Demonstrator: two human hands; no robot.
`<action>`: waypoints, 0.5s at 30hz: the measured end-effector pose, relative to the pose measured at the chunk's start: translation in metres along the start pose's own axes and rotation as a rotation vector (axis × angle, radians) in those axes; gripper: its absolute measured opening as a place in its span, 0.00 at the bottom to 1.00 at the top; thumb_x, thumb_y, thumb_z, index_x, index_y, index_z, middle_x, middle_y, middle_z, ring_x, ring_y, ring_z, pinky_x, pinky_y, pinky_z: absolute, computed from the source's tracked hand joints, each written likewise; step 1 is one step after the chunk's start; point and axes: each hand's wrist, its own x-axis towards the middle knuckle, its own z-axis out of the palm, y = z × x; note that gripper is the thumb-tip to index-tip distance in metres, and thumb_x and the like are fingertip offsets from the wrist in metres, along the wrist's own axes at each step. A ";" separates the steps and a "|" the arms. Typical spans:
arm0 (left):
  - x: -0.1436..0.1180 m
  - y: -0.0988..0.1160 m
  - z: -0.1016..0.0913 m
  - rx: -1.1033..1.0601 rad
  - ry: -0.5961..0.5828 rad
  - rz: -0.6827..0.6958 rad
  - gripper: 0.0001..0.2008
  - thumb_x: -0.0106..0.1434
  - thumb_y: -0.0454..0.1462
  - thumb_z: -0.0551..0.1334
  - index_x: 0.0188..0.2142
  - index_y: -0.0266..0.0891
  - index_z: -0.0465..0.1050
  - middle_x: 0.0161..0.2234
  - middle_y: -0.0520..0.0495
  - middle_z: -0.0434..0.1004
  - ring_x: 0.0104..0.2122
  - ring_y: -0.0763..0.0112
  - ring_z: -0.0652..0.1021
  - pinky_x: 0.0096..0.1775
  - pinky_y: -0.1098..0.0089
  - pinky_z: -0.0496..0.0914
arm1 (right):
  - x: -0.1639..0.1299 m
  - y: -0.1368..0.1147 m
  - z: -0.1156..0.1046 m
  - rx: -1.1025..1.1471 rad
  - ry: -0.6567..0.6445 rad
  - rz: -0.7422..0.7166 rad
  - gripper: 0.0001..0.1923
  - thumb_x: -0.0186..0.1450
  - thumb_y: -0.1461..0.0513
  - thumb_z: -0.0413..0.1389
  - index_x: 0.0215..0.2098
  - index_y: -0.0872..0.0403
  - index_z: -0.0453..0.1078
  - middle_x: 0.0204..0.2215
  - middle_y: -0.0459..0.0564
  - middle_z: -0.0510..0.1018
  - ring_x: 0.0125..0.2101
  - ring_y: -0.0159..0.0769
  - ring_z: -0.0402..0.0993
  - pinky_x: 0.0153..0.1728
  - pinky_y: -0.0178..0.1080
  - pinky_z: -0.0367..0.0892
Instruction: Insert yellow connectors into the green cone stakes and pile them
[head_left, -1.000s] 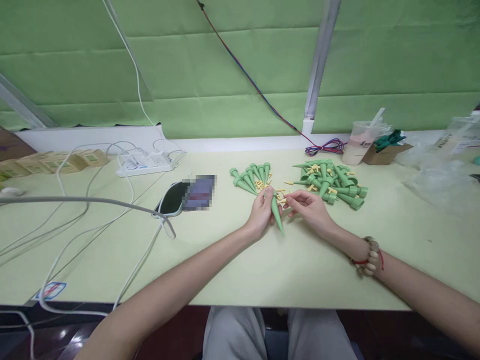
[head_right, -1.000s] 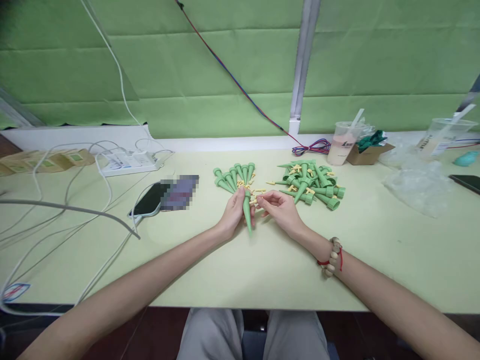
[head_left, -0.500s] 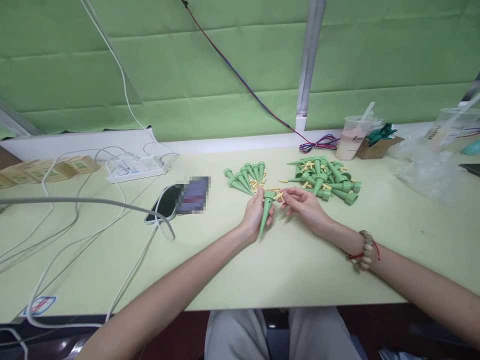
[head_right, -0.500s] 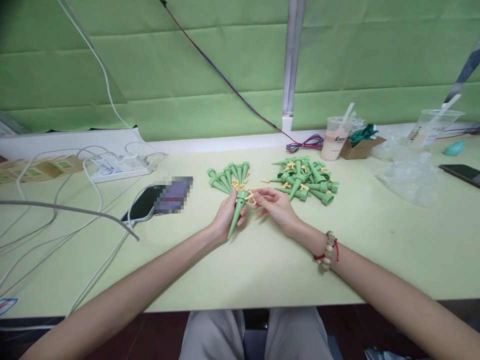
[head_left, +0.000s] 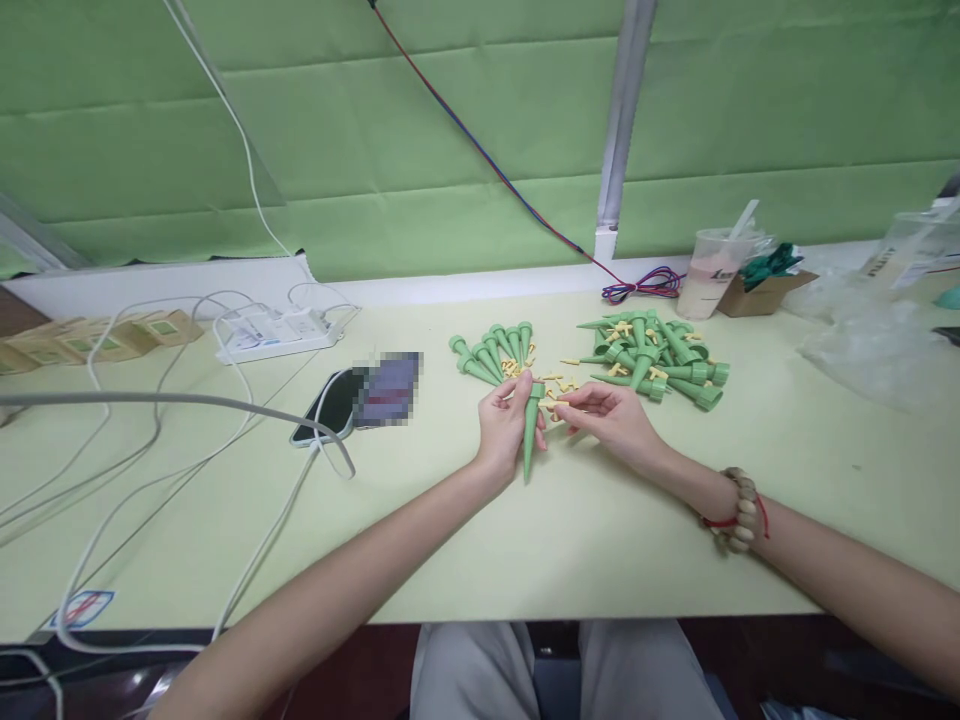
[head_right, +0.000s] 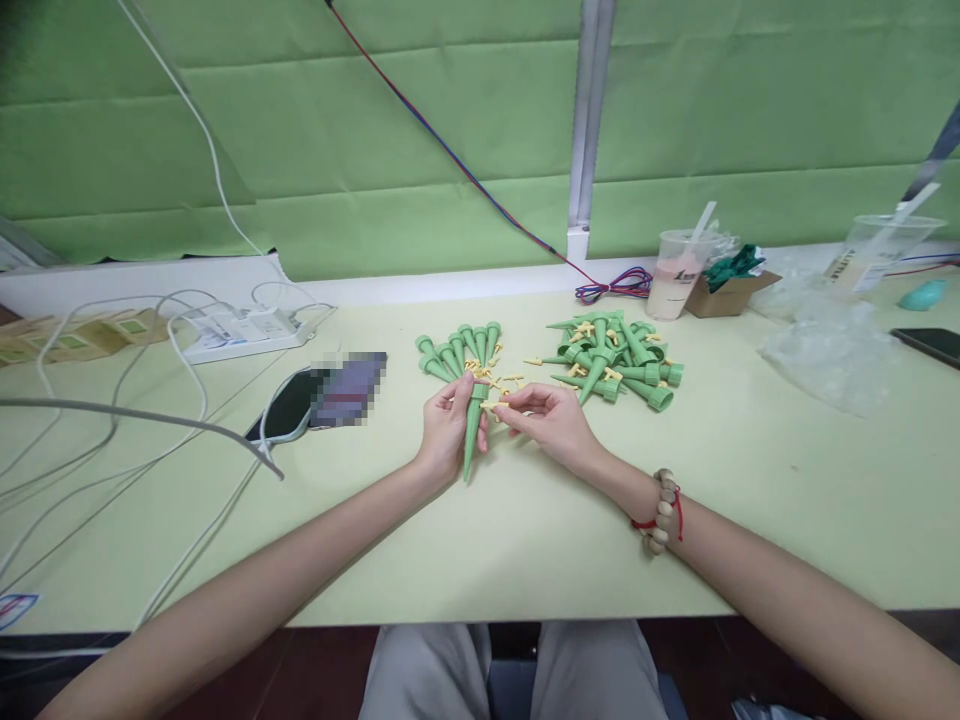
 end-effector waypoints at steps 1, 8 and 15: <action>0.000 0.000 0.000 -0.003 0.003 0.006 0.22 0.53 0.54 0.60 0.32 0.37 0.69 0.11 0.55 0.67 0.08 0.74 0.67 0.10 0.76 0.58 | 0.000 0.000 0.000 0.004 -0.010 0.011 0.14 0.46 0.55 0.67 0.22 0.56 0.72 0.25 0.49 0.78 0.24 0.32 0.74 0.25 0.36 0.73; -0.010 0.008 0.002 0.052 -0.020 0.100 0.19 0.51 0.51 0.63 0.29 0.37 0.71 0.11 0.55 0.66 0.07 0.75 0.66 0.09 0.75 0.57 | -0.002 0.000 -0.002 -0.032 -0.097 -0.001 0.15 0.50 0.52 0.64 0.25 0.56 0.71 0.22 0.48 0.77 0.24 0.34 0.75 0.27 0.37 0.73; -0.022 0.008 0.011 0.061 -0.042 0.088 0.18 0.54 0.51 0.61 0.31 0.37 0.71 0.13 0.55 0.66 0.07 0.76 0.65 0.09 0.76 0.56 | -0.003 0.002 -0.002 -0.111 -0.198 -0.054 0.20 0.59 0.46 0.54 0.27 0.54 0.68 0.22 0.46 0.75 0.25 0.33 0.74 0.30 0.37 0.71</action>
